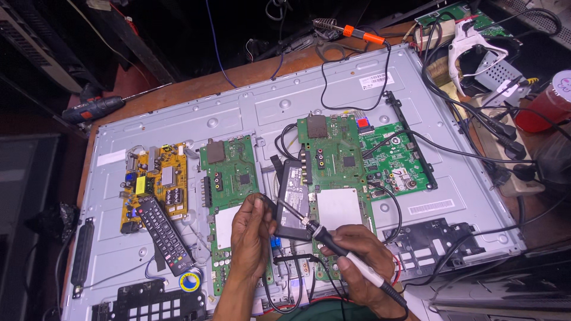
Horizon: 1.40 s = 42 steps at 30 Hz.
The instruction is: The person uses a soldering iron to work on a small electronic component held in their hands. They then use a can of compressed air to clean the component and a circuit board. Finally, they use a magnifying glass to inspect the component and the board.
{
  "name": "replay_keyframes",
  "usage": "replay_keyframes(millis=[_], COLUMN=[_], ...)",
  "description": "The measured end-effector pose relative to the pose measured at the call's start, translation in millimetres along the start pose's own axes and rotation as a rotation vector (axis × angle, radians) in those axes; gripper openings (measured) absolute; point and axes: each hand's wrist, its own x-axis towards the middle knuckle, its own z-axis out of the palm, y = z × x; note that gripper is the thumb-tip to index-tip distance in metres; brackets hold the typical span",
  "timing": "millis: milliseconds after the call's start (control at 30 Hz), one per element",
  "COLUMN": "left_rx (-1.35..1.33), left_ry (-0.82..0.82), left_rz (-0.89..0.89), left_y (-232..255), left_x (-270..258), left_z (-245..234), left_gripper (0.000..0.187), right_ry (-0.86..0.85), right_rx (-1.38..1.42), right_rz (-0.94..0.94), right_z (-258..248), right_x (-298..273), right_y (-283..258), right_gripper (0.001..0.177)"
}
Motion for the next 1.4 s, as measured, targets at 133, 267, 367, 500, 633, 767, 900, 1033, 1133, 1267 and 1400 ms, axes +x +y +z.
replay_keyframes(millis=[133, 267, 367, 500, 633, 767, 900, 1033, 1133, 1267, 1400], left_rx=[0.001, -0.004, 0.028, 0.168, 0.268, 0.323, 0.342, 0.338, 0.328, 0.337, 0.309], left_ry=[-0.044, -0.077, -0.049, -0.04, 0.007, 0.007, -0.015, -0.019, -0.026, -0.028, -0.021], left_rz=[-0.002, 0.018, 0.029, 0.13, 0.164, 0.189, 0.196, 0.182, 0.177, 0.183, 0.167], left_y=[3, 5, 3, 2, 1, 1, 2, 1, 3, 3, 1], left_x=[-1, -4, -4, -4, -3, -2, -3, -2, -4, -4, -4], left_z=[3, 5, 1, -1, -2, -2, 0, -1, 1, 1, 2], left_gripper=[0.009, 0.009, 0.01, 0.014, 0.015, 0.014, 0.016, 0.014, 0.016, 0.017, 0.017], right_ry=[-0.028, -0.046, -0.052, -0.044, -0.049, -0.024, -0.028, -0.033, -0.036, -0.048, -0.068], right_rx=[-0.096, -0.135, -0.158, -0.138, -0.185, -0.156, -0.168, -0.14, -0.189, -0.207, -0.217], right_rz=[0.0, -0.025, -0.036, -0.022, -0.061, -0.058, -0.073, -0.053, -0.053, -0.095, -0.117], right_z=[-2, -1, -1, -1, -2, -2, -2, -1, -2, 0, -1], right_x=[2, 7, 7, 4, 2, 1, 0, 2, 3, 7, 10], right_y=[-1, -5, -5, -4, -1, 2, 4, 0, -2, -8, -12], right_gripper=[0.029, 0.026, 0.028, 0.027, 0.027, 0.028, 0.027, 0.028, 0.029, 0.027, 0.026])
